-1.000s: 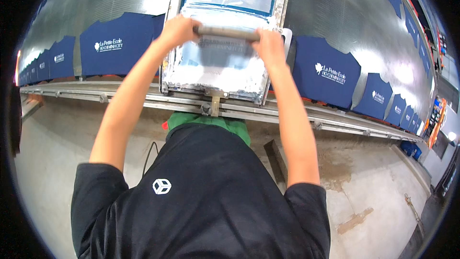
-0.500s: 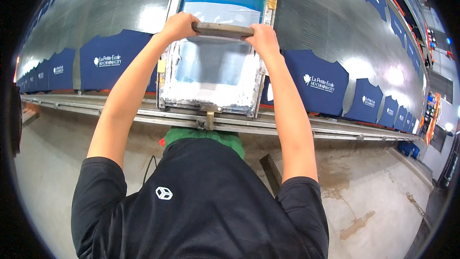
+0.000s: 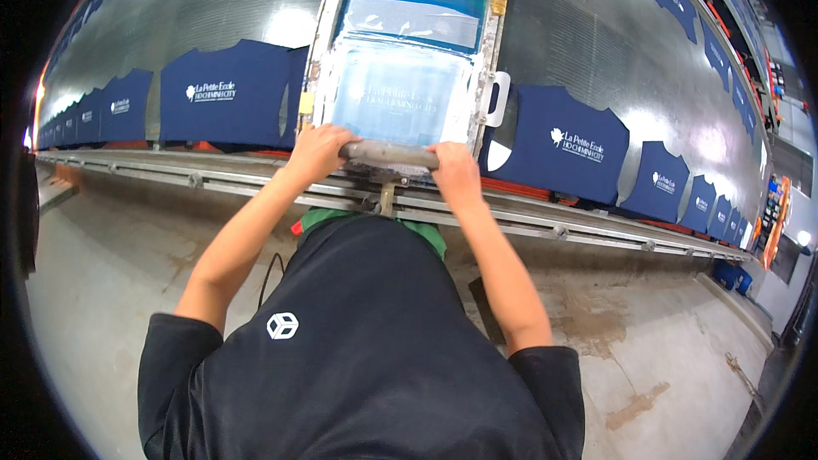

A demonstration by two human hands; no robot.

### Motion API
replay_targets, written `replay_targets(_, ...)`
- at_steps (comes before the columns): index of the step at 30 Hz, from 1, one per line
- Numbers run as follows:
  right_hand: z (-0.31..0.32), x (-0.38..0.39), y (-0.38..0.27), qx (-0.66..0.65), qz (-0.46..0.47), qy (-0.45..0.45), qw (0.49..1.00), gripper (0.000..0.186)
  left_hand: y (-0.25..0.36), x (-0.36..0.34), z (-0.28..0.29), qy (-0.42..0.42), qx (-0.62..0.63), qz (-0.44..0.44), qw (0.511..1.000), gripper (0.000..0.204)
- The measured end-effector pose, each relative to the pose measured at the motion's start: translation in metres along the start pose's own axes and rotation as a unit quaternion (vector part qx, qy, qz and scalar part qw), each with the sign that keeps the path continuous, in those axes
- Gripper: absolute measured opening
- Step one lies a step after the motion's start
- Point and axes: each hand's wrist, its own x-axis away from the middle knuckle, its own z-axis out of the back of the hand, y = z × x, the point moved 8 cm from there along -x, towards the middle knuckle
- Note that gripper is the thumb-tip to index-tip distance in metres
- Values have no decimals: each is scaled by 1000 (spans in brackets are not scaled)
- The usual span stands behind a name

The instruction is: The person uses a squeegee to spread white ink across a screen printing frame placed over a blue t-shirt. The person repeatedly pulls the squeegee downward to apply the ink, then lifts the frame to reveal the printed logo before moving to the next shirt.

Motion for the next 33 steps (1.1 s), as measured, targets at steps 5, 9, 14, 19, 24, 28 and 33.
replay_targets(5,13,-55,-4,16,26,-19,999,51,3,-52,16,21,-9,-5,1000,51)
replay_targets(9,-16,-66,18,15,-91,-178,980,69,-7,-73,-6,-35,17,15,999,65)
replay_targets(14,-37,-106,40,-63,-114,-331,935,95,-36,-114,-19,-172,93,-13,981,68)
replay_targets(19,57,-135,89,-300,-114,2,947,47,-30,-146,64,-57,113,-5,992,62)
replay_targets(24,53,-105,196,-80,-229,207,948,36,-38,-177,93,62,53,1,997,47)
replay_targets(28,21,-106,191,-273,-283,139,909,30,-38,-171,78,27,66,-5,997,46)
replay_targets(33,44,-114,181,-237,-228,278,903,26,-9,-81,34,66,125,18,990,67)
